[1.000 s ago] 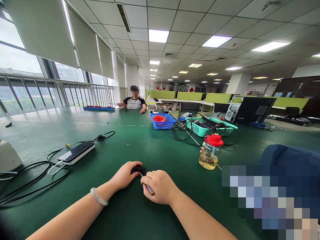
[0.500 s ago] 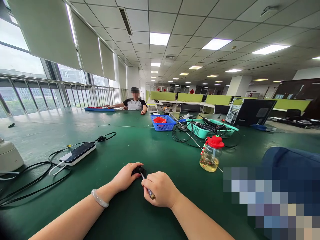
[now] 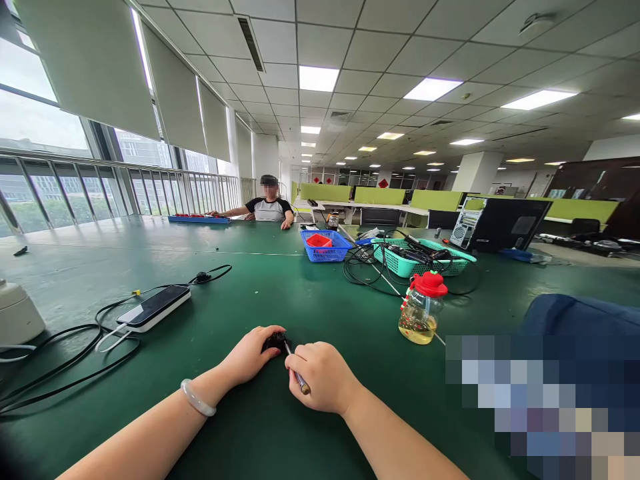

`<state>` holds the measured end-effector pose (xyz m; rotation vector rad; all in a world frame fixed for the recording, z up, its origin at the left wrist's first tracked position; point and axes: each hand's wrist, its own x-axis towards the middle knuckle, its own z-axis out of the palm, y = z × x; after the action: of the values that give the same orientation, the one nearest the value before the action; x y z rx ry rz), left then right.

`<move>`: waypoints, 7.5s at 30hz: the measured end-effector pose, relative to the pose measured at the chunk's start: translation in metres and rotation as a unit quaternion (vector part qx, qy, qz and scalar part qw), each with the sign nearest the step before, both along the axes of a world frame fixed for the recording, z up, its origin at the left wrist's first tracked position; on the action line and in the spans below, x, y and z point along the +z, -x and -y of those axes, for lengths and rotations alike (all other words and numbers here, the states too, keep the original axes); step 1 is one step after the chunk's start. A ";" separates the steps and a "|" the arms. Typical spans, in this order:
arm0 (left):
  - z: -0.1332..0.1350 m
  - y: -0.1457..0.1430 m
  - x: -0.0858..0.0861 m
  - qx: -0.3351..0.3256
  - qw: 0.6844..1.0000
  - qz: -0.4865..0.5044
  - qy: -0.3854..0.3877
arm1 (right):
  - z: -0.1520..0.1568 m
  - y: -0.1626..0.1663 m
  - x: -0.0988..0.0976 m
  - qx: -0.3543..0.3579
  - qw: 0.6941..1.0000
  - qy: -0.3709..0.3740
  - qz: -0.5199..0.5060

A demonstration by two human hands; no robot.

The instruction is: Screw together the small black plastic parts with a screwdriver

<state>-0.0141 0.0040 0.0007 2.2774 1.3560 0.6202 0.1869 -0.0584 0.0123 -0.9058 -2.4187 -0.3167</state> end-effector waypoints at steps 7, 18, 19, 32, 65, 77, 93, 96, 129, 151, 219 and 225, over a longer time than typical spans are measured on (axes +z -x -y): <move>0.000 0.000 0.001 0.001 1.000 -0.006 0.002 | -0.003 0.001 -0.001 -0.022 0.999 0.032 0.007; -0.002 0.001 -0.003 -0.004 1.000 0.000 -0.005 | 0.004 0.005 0.001 0.032 0.999 0.009 -0.005; -0.002 0.001 -0.003 -0.005 1.000 0.000 -0.005 | 0.004 0.005 0.000 0.030 0.999 0.013 -0.003; -0.003 0.001 -0.004 0.004 1.000 0.005 0.004 | 0.001 0.005 0.001 0.003 0.999 0.003 -0.052; -0.001 0.002 0.001 -0.023 0.999 -0.034 0.001 | -0.024 -0.006 -0.016 -0.102 0.861 0.295 -0.401; -0.002 0.002 0.002 -0.019 0.999 -0.049 -0.010 | -0.008 0.001 0.000 -0.115 0.935 0.169 -0.290; -0.002 0.003 -0.002 -0.025 0.998 -0.044 -0.022 | 0.003 0.011 -0.008 0.023 0.970 0.066 -0.232; -0.001 0.003 -0.001 -0.032 0.998 -0.040 -0.025 | 0.005 0.015 -0.009 0.056 0.974 0.050 -0.213; -0.002 0.000 -0.004 -0.060 0.996 -0.050 -0.048 | -0.004 0.020 -0.006 -0.019 0.960 0.066 -0.271; 0.004 0.000 0.001 -0.054 0.997 -0.042 -0.043 | -0.009 0.005 -0.013 -0.046 0.926 0.105 -0.360; 0.011 -0.001 -0.002 0.004 0.991 -0.113 -0.064 | -0.036 -0.018 -0.021 -0.049 0.775 0.206 -0.596; 0.017 -0.005 0.000 0.018 0.989 -0.128 -0.072 | -0.035 -0.018 -0.022 -0.043 0.785 0.210 -0.581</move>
<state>-0.0087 -0.0125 0.0002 2.5231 1.5180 0.4614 0.2048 -0.0229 -0.0093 -0.9663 -1.2661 0.6342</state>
